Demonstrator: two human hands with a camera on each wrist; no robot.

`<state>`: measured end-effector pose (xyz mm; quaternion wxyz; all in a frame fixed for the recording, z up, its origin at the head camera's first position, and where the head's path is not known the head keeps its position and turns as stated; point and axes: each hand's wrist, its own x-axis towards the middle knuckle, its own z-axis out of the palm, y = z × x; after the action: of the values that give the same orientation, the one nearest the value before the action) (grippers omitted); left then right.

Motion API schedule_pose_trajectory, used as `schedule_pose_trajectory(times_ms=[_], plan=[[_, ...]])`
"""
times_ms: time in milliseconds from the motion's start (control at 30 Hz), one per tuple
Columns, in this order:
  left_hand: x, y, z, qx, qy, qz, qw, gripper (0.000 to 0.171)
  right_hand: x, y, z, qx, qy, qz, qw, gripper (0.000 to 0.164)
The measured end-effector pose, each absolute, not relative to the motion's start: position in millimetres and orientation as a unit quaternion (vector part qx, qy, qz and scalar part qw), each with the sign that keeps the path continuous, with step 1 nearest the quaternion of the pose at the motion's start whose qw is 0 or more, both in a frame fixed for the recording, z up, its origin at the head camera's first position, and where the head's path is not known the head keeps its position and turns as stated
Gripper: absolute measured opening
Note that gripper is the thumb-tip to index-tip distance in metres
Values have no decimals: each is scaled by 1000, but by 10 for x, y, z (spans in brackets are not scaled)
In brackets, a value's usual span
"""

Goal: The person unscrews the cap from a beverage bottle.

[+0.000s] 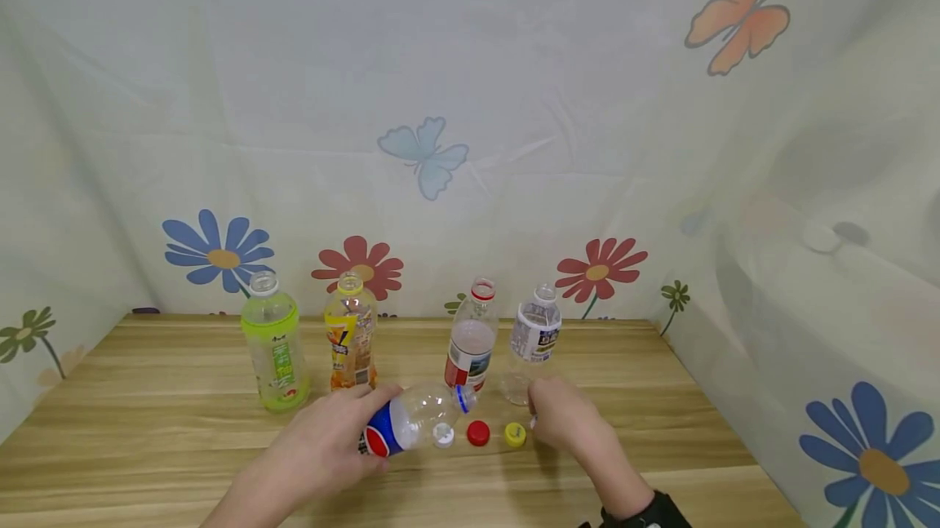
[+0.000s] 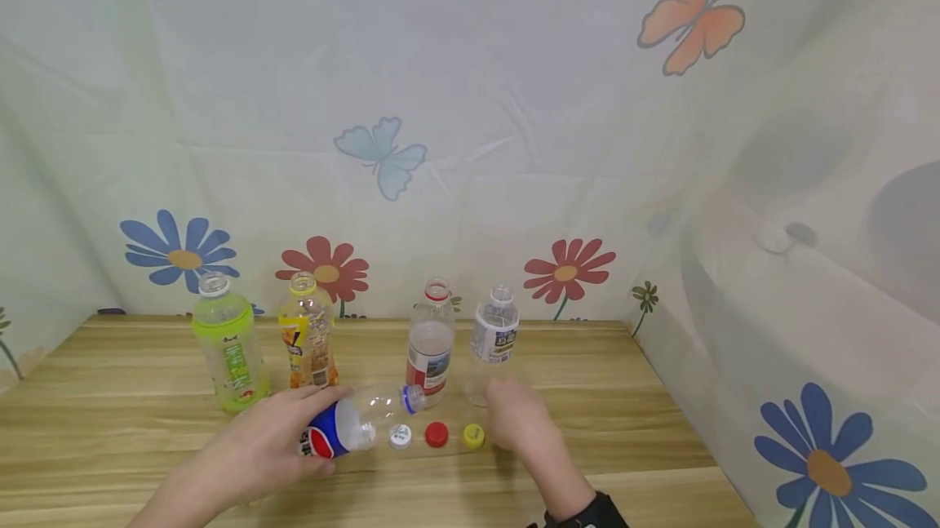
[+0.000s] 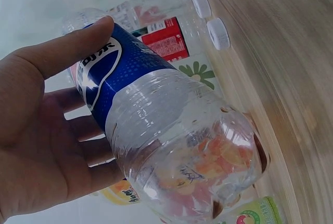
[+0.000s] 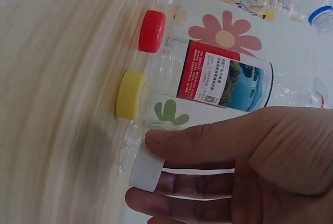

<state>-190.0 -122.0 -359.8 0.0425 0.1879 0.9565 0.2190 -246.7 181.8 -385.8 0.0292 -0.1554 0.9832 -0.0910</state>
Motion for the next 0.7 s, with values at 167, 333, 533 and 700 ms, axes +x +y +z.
schedule_pose_trajectory(times_ms=[167, 333, 533, 700], plan=[[-1904, -1221, -3600, 184, 957, 218, 44, 76, -2481, 1834, -3889, -150, 985, -81, 28, 24], [-1903, -1222, -3599, 184, 957, 219, 45, 76, -2504, 1857, -3915, -146, 986, -79, 29, 25], [-1901, -1223, -3601, 181, 958, 220, 45, 76, -2523, 1864, -3933, -124, 987, -85, 57, 25], [-1902, -1221, -3597, 182, 957, 221, 45, 75, -2529, 1865, -3956, -126, 989, -65, 42, 28]])
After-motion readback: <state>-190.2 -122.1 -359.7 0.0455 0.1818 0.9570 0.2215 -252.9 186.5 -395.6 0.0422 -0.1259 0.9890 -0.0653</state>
